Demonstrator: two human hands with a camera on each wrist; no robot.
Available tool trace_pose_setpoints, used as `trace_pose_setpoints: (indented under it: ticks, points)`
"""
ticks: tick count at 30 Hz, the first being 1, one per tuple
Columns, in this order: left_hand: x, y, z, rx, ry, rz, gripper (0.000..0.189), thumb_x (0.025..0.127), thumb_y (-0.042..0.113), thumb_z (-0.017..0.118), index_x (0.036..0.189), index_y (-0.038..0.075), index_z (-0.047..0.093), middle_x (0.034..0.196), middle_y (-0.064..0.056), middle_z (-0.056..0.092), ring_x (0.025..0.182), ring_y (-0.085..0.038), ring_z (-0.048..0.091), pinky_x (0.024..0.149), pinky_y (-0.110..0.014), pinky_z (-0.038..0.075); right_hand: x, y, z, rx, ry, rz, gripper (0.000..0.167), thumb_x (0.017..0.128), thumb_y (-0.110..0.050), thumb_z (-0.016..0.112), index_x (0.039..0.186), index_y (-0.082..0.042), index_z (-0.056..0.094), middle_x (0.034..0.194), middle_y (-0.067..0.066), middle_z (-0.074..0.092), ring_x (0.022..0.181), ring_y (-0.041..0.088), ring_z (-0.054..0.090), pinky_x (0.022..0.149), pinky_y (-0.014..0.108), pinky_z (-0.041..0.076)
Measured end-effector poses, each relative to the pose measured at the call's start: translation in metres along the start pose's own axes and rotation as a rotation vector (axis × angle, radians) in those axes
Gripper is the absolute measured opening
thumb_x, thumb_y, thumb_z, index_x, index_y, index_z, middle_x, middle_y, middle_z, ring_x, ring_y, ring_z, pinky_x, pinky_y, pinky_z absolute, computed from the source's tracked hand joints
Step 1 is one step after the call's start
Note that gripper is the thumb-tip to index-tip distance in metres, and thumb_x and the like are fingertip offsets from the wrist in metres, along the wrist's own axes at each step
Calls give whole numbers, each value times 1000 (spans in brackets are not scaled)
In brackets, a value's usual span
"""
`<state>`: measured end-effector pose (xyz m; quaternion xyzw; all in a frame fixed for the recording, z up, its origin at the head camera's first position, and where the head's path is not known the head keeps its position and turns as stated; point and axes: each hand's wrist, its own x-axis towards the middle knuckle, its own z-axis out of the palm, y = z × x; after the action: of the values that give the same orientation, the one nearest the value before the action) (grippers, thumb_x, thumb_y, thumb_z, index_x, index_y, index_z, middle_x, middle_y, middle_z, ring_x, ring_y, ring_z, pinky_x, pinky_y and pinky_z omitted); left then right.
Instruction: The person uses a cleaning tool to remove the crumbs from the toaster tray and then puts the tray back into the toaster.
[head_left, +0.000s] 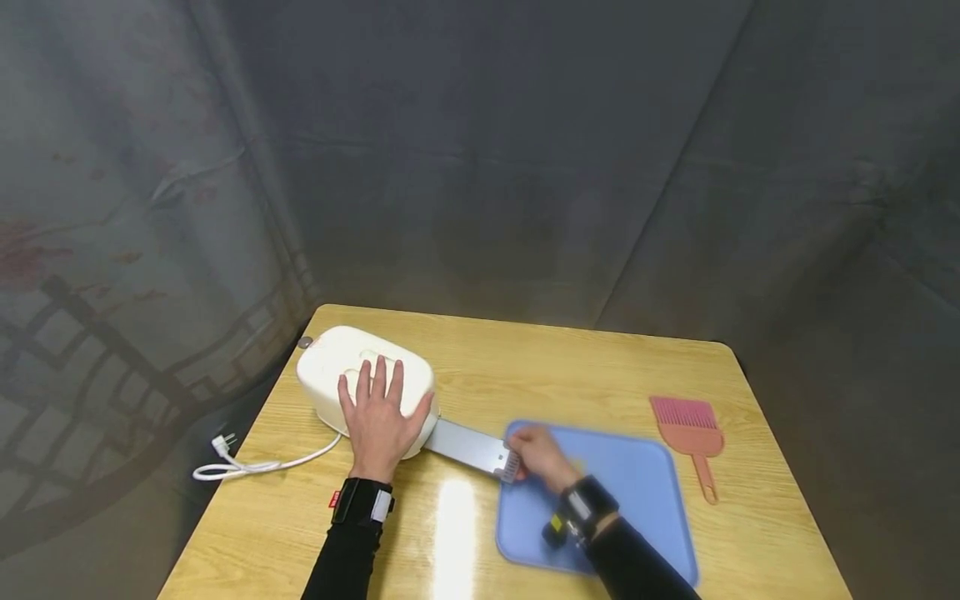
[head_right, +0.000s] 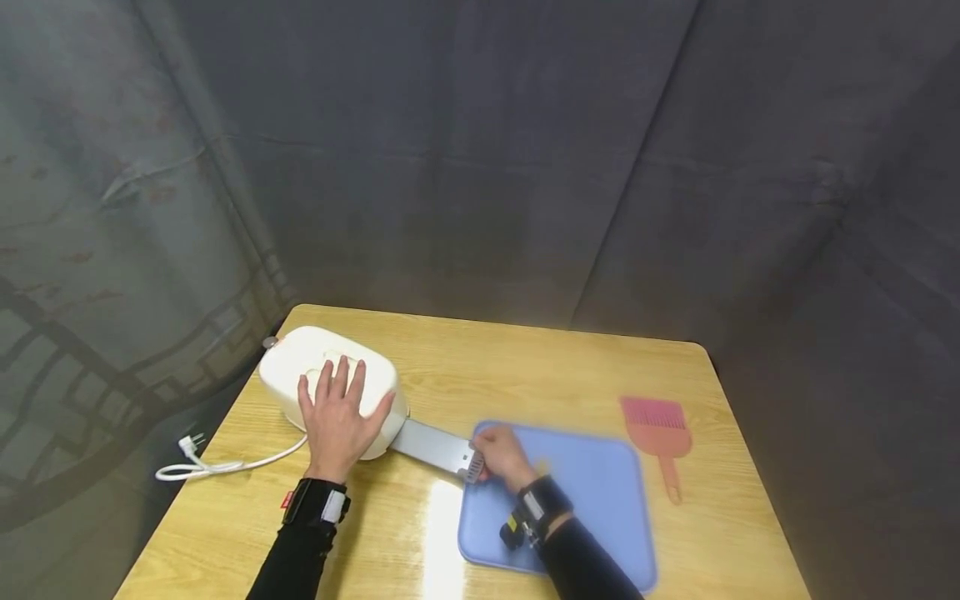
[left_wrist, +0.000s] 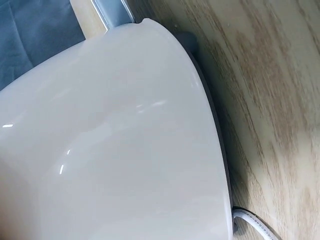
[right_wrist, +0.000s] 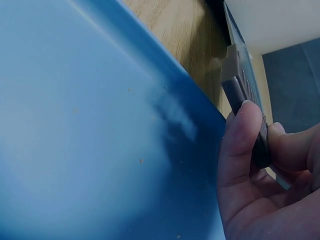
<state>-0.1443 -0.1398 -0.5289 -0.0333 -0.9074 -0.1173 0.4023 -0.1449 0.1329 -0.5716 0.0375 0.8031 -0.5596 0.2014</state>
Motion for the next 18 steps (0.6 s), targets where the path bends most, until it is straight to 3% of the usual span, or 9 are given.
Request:
trace_pose_setpoints:
  ticks: [10,18]
  points:
    - [1,1,0,4,16,4,69,88,58,61,131,4,69,139,-26,63,135,-48,54,114,-73,27,8,-4,9,-45,-3,-47,20,103,-11,58,100,5,71,73,8,65,52,14,57,51,28,52]
    - [1,2,0,6,19,3,69,88,58,61,131,4,70,139,-25,64,134,-48,54,113,-72,27,14,-7,17,-48,-13,-40,20,102,-10,60,105,7,71,73,9,66,51,13,57,50,27,52]
